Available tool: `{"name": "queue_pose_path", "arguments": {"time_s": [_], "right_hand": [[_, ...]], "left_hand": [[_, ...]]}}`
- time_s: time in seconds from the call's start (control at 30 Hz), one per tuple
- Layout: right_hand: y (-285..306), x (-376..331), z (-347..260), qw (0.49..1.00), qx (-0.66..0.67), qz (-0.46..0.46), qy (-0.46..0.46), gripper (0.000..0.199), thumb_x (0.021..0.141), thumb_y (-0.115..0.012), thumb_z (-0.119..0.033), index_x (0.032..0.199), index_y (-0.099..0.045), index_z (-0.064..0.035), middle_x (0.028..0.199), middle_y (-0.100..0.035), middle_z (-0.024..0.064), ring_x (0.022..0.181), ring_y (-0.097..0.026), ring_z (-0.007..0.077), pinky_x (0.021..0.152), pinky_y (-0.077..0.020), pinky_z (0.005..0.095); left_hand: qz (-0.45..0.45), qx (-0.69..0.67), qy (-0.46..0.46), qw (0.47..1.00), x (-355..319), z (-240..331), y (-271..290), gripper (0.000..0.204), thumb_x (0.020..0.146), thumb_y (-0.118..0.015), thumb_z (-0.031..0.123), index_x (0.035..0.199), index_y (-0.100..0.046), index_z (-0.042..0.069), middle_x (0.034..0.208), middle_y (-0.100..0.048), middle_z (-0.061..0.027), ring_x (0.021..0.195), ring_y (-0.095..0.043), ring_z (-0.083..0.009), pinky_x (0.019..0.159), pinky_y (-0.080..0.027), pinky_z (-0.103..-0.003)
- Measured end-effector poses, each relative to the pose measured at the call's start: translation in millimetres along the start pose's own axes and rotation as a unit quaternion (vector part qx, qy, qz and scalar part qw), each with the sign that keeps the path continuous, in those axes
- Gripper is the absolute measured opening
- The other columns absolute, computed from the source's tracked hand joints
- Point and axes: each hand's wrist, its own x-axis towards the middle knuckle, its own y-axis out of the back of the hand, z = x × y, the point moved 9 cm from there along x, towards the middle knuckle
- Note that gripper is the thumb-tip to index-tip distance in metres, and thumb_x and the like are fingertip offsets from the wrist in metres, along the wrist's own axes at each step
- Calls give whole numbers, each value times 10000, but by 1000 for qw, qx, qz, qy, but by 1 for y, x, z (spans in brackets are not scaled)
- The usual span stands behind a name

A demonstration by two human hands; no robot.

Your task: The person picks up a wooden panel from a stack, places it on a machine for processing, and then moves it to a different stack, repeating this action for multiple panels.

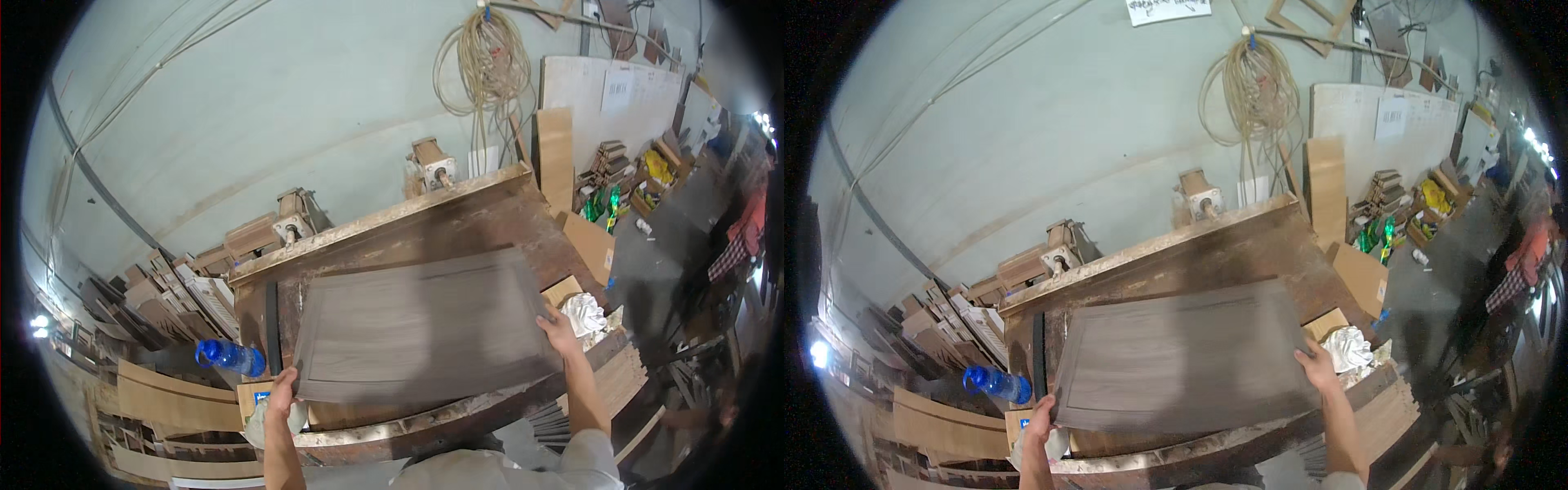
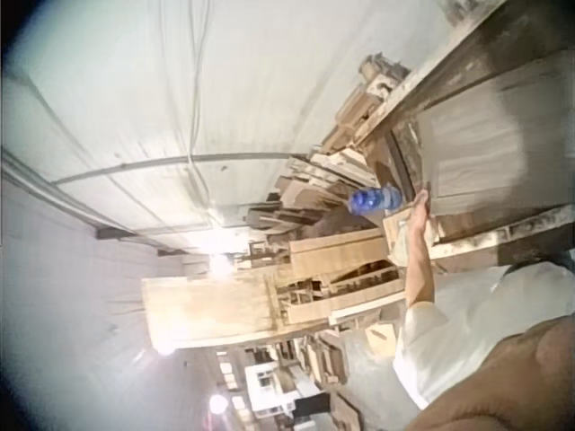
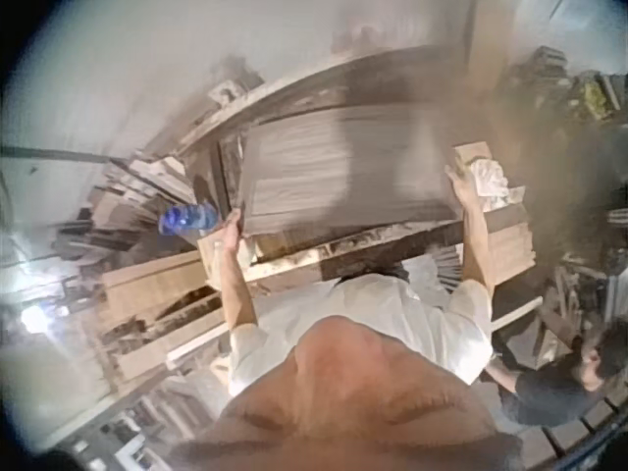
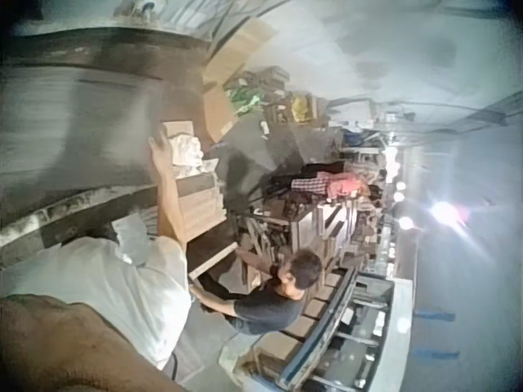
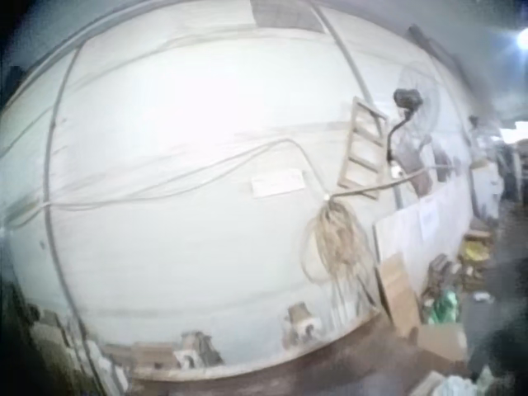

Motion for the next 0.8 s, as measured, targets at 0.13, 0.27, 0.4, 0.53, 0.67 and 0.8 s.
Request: {"name": "queue_pose_path", "arguments": {"time_s": [0.13,0.27,0.4,0.53,0.67,0.8], "right_hand": [[-49,103,33,993,-29,-79,-77,555,908,-676,-190,1384,-497,32,1250,-633,159,1111,-604,219,948,-465,322],[-66,177,40,994,10,-78,-80,534,895,-688,-198,1354,-533,25,1243,-641,156,1089,-620,228,945,-468,320],[-73,231,41,993,-65,-38,-92,496,862,-708,-203,1310,-597,-23,1249,-642,147,1103,-621,250,953,-471,338],[-83,249,23,957,-276,90,1,455,825,-732,-252,1239,-660,-78,1243,-638,163,1165,-587,341,996,-461,399],[-116,223,18,927,-353,108,59,480,797,-753,-290,1240,-659,-129,1373,-539,146,1282,-459,360,1078,-369,471],[-109,195,20,923,-362,122,43,480,786,-765,-239,1248,-652,-172,1379,-527,136,1245,-481,368,1054,-388,483]], "left_hand": [[73,41,-14,996,48,-13,2,388,932,-566,395,1228,-606,148,1098,-640,-25,862,-629,-165,545,-466,-319],[89,-20,41,995,78,-40,-11,593,899,-651,405,1370,-541,62,1330,-571,-118,1196,-526,-268,841,-489,-410],[33,54,-128,990,146,-15,-32,649,868,-668,441,1363,-538,41,1336,-556,-143,1208,-516,-280,958,-428,-360],[143,334,-70,929,176,-16,-35,697,822,-705,411,1354,-527,-1,1372,-487,-261,1306,-447,-365,1113,-322,-418],[174,341,-165,909,169,26,-84,735,785,-737,378,1397,-484,60,1385,-457,-279,1296,-420,-443,1106,-325,-489],[248,387,-149,875,131,26,-104,677,788,-736,320,1385,-489,117,1330,-510,-249,1272,-433,-440,1080,-345,-510]]}}
